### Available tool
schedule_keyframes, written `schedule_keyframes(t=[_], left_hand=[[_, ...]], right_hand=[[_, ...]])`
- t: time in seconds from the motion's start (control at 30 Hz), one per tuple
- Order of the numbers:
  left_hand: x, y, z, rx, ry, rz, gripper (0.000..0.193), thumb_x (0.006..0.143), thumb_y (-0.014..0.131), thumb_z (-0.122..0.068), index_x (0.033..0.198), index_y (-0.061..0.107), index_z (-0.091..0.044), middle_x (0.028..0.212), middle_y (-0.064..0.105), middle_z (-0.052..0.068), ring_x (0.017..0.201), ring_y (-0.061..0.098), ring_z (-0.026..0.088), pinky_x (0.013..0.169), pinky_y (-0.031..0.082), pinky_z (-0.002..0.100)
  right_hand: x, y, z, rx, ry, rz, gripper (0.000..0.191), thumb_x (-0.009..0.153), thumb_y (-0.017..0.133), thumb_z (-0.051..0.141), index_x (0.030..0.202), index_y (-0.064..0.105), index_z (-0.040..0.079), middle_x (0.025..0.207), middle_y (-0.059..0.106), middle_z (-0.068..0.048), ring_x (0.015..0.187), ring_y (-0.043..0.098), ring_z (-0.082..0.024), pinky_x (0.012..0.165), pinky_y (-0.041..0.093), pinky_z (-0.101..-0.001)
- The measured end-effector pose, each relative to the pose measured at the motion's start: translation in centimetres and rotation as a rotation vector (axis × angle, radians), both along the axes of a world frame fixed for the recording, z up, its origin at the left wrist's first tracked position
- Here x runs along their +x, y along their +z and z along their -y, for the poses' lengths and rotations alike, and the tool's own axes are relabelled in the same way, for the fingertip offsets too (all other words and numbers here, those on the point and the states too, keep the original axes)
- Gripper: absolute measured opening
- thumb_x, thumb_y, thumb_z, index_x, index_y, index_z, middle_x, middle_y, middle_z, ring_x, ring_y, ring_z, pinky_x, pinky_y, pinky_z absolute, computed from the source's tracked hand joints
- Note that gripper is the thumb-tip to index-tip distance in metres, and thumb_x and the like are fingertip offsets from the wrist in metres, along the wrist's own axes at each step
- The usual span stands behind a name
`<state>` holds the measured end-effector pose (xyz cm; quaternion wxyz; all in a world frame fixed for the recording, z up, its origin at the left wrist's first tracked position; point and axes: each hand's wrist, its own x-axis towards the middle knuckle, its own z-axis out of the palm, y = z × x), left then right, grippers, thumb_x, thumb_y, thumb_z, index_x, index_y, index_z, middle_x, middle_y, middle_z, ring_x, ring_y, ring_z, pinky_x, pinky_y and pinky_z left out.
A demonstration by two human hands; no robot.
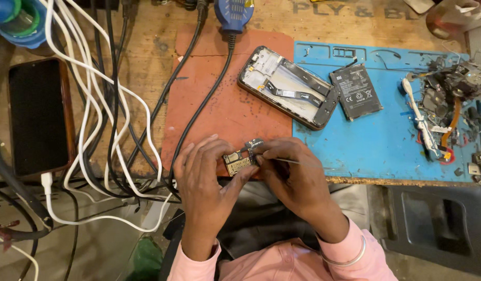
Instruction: The person first counts a stack of Indian rupee banknotes and sets them aside, then works on a small phone motherboard on a repair bench. They hold the board with one hand and use a thin metal probe and tweezers to pry and manipulate components on the board, with a disassembled phone, battery, and toothbrush on the work mat.
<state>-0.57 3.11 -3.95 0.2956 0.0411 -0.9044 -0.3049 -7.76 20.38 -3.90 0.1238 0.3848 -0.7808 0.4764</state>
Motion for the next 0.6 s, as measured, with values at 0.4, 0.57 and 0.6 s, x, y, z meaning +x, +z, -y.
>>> schedule_keyframes(t=[0.4,0.57,0.6], left_hand=[[-0.25,0.49,-0.55,-0.01,0.002,0.003,0.047,0.086,0.08,-0.043,0.112,0.06,-0.01,0.114,0.07,0.003,0.123,0.063,0.026,0.113,0.034,0.046],[-0.16,0.46,-0.68,-0.013,-0.001,0.007,0.045,0.087,0.08,-0.042,0.112,0.06,-0.011,0.114,0.069,0.002,0.125,0.063,0.027,0.113,0.035,0.045],[-0.16,0.48,-0.67,-0.012,-0.002,0.01,0.044,0.088,0.08,-0.042,0.113,0.06,-0.011,0.114,0.069,0.002,0.125,0.063,0.027,0.113,0.035,0.045]], right_hand=[[-0.19,0.52,-0.57,-0.041,0.047,0.244,0.027,0.091,0.074,-0.002,0.109,0.056,0.006,0.111,0.07,-0.011,0.096,0.073,-0.025,0.08,0.062,-0.0329],[-0.25,0.3,-0.6,-0.031,0.047,0.137,0.028,0.092,0.074,-0.002,0.11,0.055,0.005,0.11,0.07,-0.011,0.096,0.072,-0.026,0.079,0.06,-0.0339],[-0.29,0.32,-0.65,-0.048,0.074,0.219,0.027,0.093,0.074,-0.002,0.11,0.055,0.005,0.111,0.069,-0.012,0.094,0.073,-0.025,0.077,0.062,-0.0324]])
